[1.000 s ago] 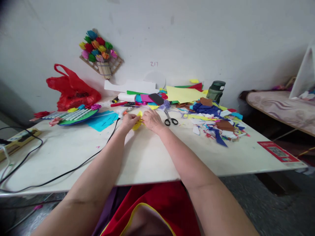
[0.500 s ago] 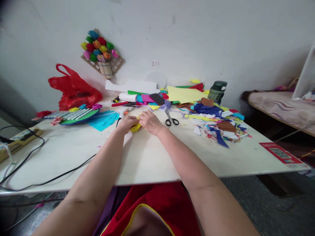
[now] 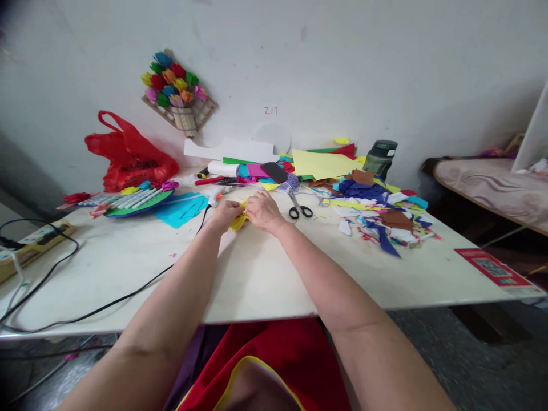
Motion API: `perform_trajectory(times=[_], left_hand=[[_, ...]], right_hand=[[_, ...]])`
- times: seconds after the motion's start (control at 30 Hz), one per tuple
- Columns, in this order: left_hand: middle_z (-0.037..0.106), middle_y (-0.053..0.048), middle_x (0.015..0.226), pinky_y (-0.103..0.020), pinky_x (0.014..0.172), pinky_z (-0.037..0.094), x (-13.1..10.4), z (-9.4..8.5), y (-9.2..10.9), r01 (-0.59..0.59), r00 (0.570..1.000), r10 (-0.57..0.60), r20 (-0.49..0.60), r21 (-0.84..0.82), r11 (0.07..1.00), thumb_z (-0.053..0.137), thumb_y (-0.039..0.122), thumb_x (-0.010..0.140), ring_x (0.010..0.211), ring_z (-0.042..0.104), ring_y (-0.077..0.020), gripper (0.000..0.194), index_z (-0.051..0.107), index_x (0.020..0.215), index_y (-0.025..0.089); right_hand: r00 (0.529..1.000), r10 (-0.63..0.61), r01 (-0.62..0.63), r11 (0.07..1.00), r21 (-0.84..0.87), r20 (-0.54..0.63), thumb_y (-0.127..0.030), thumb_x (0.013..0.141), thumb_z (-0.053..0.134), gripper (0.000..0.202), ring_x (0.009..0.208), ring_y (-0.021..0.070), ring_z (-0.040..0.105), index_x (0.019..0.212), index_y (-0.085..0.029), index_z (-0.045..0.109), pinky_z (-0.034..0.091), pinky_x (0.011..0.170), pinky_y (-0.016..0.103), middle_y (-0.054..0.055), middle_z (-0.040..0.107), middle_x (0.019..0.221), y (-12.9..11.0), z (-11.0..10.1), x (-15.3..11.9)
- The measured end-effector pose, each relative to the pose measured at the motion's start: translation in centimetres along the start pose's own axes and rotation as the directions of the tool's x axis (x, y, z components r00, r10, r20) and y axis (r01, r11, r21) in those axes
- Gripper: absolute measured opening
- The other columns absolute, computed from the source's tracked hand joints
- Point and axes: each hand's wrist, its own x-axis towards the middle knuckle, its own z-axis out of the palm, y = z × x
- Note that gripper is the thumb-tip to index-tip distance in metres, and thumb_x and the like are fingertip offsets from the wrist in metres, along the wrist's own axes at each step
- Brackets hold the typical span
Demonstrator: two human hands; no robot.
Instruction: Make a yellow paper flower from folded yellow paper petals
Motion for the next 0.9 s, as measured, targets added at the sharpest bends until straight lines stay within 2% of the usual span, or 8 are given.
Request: perform_trajectory(times=[0.23,0.37,0.43,0.53,0.67,0.77,0.9], left_hand=[[0.040,0.005,0.044,-0.021,0.045,0.028,-0.3,0.0,0.3,0.045,0.998,-0.047,-0.051,-0.042,0.998,0.057,0.012,0.058,0.043,0.037,-0.0070,0.014,0.048,0.049,0.016],[0.039,0.006,0.044,-0.021,0.046,0.029,-0.3,0.1,0.3,0.053,0.996,-0.059,-0.071,-0.078,0.996,0.054,0.008,0.057,0.044,0.037,-0.0065,0.013,0.047,0.049,0.015],[0.039,0.006,0.044,-0.020,0.045,0.029,-0.2,0.1,0.3,0.050,0.995,-0.058,-0.080,-0.098,0.994,0.056,0.010,0.058,0.043,0.037,-0.0062,0.015,0.046,0.049,0.016],[0.039,0.006,0.042,-0.020,0.045,0.030,0.0,0.1,0.4,0.031,0.994,-0.041,-0.104,-0.101,0.994,0.063,0.016,0.061,0.043,0.038,-0.0064,0.021,0.046,0.050,0.016],[0.042,0.005,0.041,-0.020,0.046,0.033,-0.2,0.0,0.8,0.027,0.992,-0.039,-0.123,-0.099,0.995,0.070,0.026,0.063,0.042,0.044,-0.0080,0.027,0.048,0.051,0.016],[0.046,0.003,0.042,-0.021,0.047,0.036,-0.5,0.0,1.2,0.056,0.991,-0.068,-0.117,-0.105,0.993,0.072,0.028,0.062,0.043,0.047,-0.0091,0.029,0.049,0.051,0.016],[0.050,0.002,0.045,-0.023,0.049,0.040,-0.6,0.0,1.0,0.093,0.993,-0.104,-0.063,-0.169,0.981,0.073,0.031,0.062,0.044,0.052,-0.0117,0.031,0.048,0.051,0.016]], right_hand=[[0.975,-0.223,0.219,0.962,-0.161,-0.006,-0.011,0.086,0.043,0.026,0.081,0.0223,0.043,0.077,-0.012,0.067,0.031,0.072,0.036,0.011,0.061,0.077,-0.7,-0.6,0.0],[0.961,-0.278,0.269,0.941,-0.205,-0.014,-0.009,0.091,0.032,0.036,0.079,0.0217,0.042,0.080,-0.012,0.066,0.030,0.072,0.036,0.011,0.060,0.077,-1.0,-0.6,0.1],[0.968,-0.248,0.236,0.950,-0.203,-0.034,-0.011,0.092,0.031,0.037,0.079,0.0216,0.043,0.080,-0.013,0.067,0.030,0.072,0.036,0.010,0.060,0.077,-0.9,-0.3,0.0],[0.989,-0.125,0.112,0.982,-0.152,-0.078,-0.017,0.090,0.040,0.030,0.081,0.0222,0.044,0.078,-0.014,0.068,0.029,0.073,0.036,0.010,0.063,0.080,-0.6,0.1,-0.1],[0.987,0.103,-0.096,0.993,0.066,-0.122,-0.026,0.084,0.054,0.019,0.084,0.0216,0.047,0.085,-0.017,0.070,0.029,0.075,0.035,0.008,0.065,0.083,0.1,0.4,-0.1],[0.974,0.209,-0.189,0.961,0.203,-0.084,-0.024,0.081,0.054,0.019,0.084,0.0201,0.049,0.088,-0.018,0.071,0.028,0.077,0.034,0.005,0.067,0.084,0.7,0.4,-0.1],[0.972,0.233,-0.222,0.939,0.262,-0.011,-0.017,0.077,0.052,0.022,0.086,0.0199,0.051,0.087,-0.019,0.071,0.027,0.079,0.034,0.004,0.068,0.087,1.4,0.3,-0.1]])
